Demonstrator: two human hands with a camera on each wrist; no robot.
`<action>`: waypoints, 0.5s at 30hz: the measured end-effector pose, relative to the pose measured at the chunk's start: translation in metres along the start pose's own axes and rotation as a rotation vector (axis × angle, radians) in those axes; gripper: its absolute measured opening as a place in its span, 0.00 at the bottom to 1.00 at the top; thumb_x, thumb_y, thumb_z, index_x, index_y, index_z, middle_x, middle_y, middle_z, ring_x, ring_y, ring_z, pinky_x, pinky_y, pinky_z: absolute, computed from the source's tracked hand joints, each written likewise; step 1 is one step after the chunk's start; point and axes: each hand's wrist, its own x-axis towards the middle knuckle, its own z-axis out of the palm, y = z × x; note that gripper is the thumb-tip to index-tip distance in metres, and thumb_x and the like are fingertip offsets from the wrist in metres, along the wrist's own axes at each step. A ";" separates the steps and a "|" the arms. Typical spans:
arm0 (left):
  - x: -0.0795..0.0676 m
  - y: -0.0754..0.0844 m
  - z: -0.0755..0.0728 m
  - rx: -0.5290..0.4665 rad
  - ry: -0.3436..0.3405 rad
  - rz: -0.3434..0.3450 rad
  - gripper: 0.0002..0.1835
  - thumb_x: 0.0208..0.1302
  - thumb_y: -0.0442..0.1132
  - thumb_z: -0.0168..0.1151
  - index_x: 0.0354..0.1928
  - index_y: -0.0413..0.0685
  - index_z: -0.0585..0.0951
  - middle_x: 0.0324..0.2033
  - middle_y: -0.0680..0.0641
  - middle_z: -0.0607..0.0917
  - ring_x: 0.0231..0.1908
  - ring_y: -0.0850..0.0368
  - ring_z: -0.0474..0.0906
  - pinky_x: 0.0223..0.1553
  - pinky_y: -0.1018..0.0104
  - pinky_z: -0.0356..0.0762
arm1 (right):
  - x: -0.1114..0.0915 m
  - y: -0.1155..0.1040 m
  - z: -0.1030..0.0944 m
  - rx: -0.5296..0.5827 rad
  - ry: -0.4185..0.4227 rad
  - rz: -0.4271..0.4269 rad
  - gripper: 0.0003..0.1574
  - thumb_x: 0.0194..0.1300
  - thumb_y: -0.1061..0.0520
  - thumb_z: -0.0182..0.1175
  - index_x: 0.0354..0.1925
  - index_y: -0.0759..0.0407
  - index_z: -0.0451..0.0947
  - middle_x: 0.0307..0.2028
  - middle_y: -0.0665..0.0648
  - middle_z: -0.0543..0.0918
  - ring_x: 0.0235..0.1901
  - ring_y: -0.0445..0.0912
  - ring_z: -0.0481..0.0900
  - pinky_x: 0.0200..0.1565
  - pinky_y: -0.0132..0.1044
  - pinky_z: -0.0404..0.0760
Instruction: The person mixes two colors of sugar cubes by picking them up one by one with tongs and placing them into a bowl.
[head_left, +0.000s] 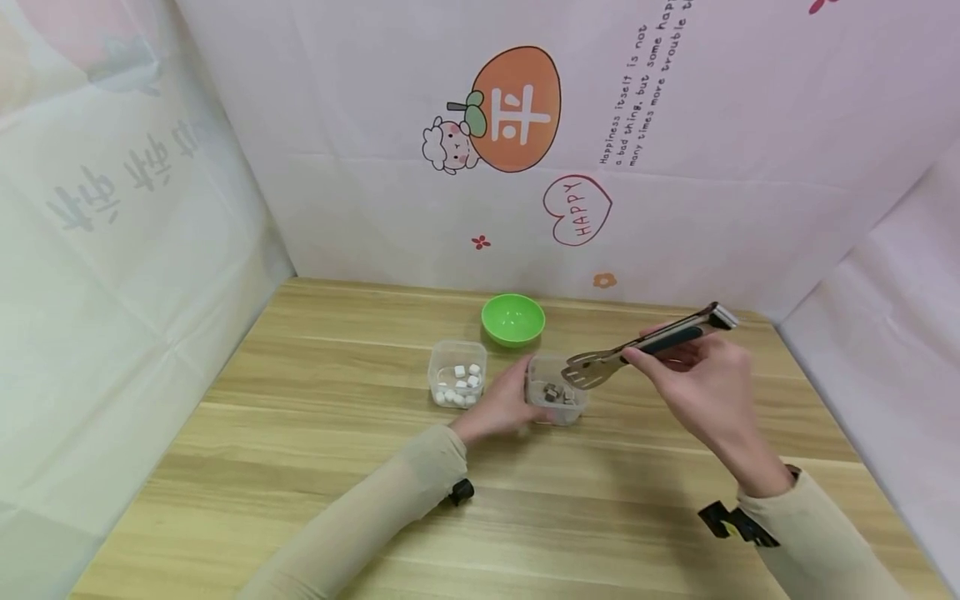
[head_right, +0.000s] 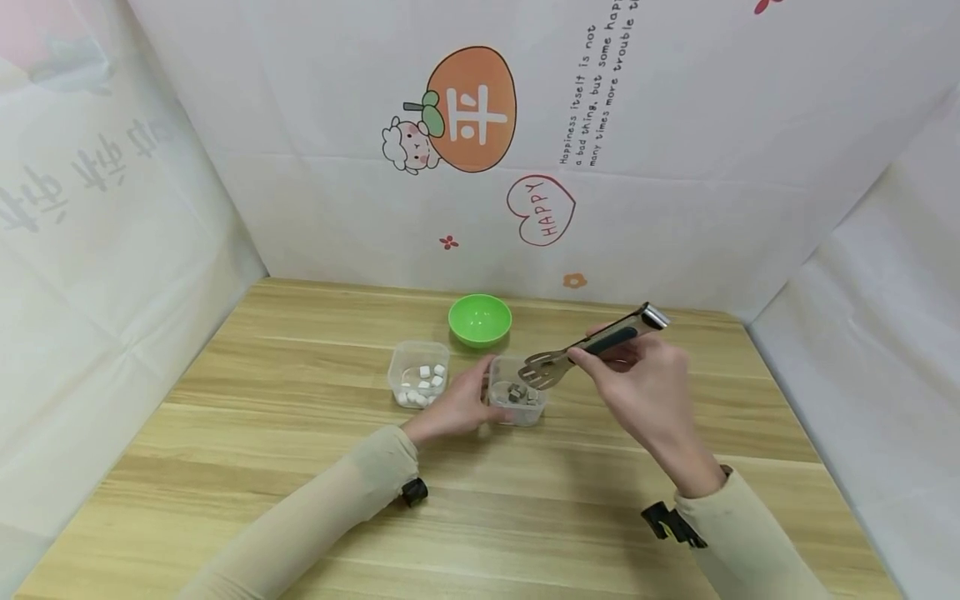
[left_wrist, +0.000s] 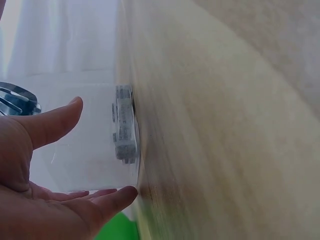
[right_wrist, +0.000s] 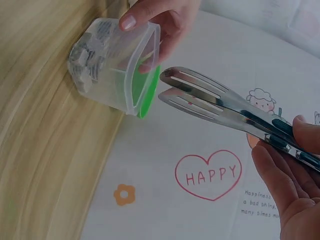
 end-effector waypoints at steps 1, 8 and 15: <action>0.000 0.001 -0.001 0.005 -0.002 -0.002 0.50 0.51 0.32 0.83 0.75 0.42 0.66 0.60 0.42 0.81 0.56 0.48 0.80 0.62 0.54 0.79 | 0.002 0.001 0.003 0.002 -0.005 0.004 0.15 0.61 0.58 0.79 0.44 0.62 0.88 0.33 0.57 0.90 0.30 0.30 0.86 0.35 0.21 0.84; -0.001 0.001 -0.007 0.020 -0.004 -0.009 0.49 0.51 0.34 0.84 0.74 0.41 0.67 0.61 0.41 0.81 0.59 0.46 0.79 0.66 0.51 0.76 | 0.011 0.003 0.021 0.060 -0.036 0.025 0.17 0.61 0.60 0.79 0.45 0.64 0.84 0.34 0.59 0.90 0.32 0.33 0.86 0.37 0.23 0.86; -0.001 0.000 -0.010 0.032 -0.003 0.000 0.50 0.52 0.32 0.82 0.75 0.39 0.65 0.62 0.41 0.80 0.61 0.44 0.78 0.68 0.50 0.74 | 0.017 0.012 0.035 0.087 -0.053 0.015 0.18 0.61 0.59 0.79 0.44 0.64 0.82 0.34 0.57 0.89 0.33 0.35 0.86 0.40 0.24 0.86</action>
